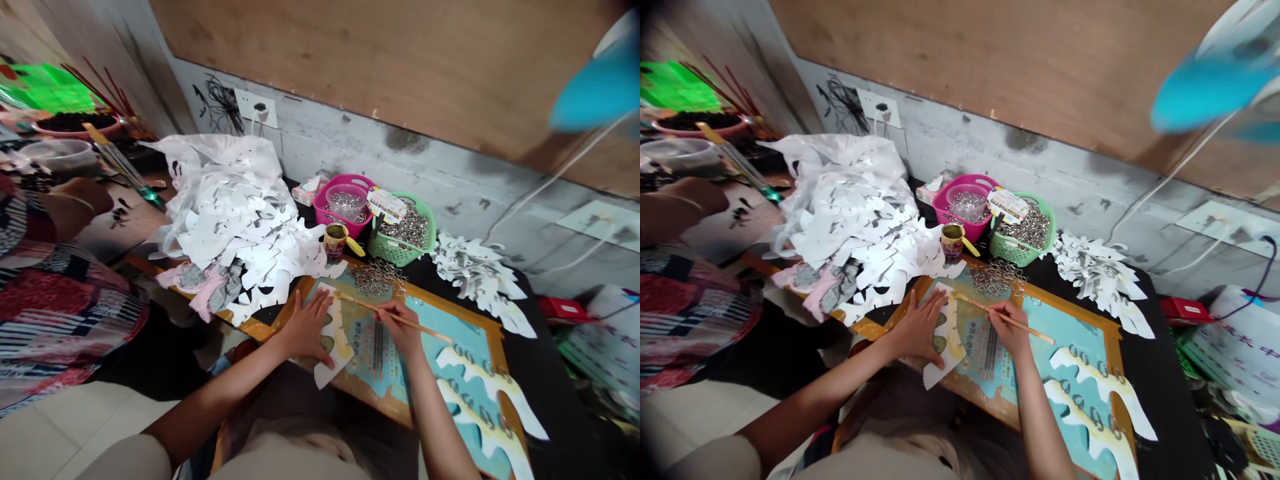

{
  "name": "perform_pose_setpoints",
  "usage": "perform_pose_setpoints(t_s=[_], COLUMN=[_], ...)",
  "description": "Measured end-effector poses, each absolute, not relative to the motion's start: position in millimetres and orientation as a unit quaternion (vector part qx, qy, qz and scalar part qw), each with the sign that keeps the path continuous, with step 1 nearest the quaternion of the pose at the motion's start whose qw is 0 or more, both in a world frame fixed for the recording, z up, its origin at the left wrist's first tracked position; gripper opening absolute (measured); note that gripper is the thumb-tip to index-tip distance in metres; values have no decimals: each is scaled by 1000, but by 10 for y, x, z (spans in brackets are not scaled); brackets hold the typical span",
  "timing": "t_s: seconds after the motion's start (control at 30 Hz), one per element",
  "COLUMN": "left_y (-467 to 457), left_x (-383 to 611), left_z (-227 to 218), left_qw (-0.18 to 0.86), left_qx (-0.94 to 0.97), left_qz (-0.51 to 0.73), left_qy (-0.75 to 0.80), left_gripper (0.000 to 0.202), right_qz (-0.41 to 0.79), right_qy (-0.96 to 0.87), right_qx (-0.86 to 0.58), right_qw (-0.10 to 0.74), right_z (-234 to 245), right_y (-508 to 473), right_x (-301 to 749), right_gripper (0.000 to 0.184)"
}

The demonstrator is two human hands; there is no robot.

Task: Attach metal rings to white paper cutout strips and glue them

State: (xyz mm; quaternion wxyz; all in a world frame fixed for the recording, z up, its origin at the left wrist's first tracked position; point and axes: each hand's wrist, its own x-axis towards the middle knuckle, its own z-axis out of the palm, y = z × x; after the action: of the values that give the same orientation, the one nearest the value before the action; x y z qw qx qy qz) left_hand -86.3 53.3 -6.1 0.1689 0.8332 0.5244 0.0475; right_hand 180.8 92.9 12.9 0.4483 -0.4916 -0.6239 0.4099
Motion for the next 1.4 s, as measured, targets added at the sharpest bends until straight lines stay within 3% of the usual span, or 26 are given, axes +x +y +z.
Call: perform_pose_setpoints(t_s=[0.3,0.97,1.4], left_y=[535,541,544], left_x=[-842,-846,-846], left_z=[-3,0,23], left_qw=[191,203,202], left_qx=[825,824,825], left_qz=[37,35,31], left_qy=[530,528,527], left_gripper=[132,136,141], right_qz=[386,507,515], right_qy=[-637,-557,-517], right_qx=[-500,-478,-479], right_qw=[442,451,488], right_z=[262,346,394], right_y=[900,1026,1040], right_x=[1834,1854,1845], right_gripper=[12,8,12])
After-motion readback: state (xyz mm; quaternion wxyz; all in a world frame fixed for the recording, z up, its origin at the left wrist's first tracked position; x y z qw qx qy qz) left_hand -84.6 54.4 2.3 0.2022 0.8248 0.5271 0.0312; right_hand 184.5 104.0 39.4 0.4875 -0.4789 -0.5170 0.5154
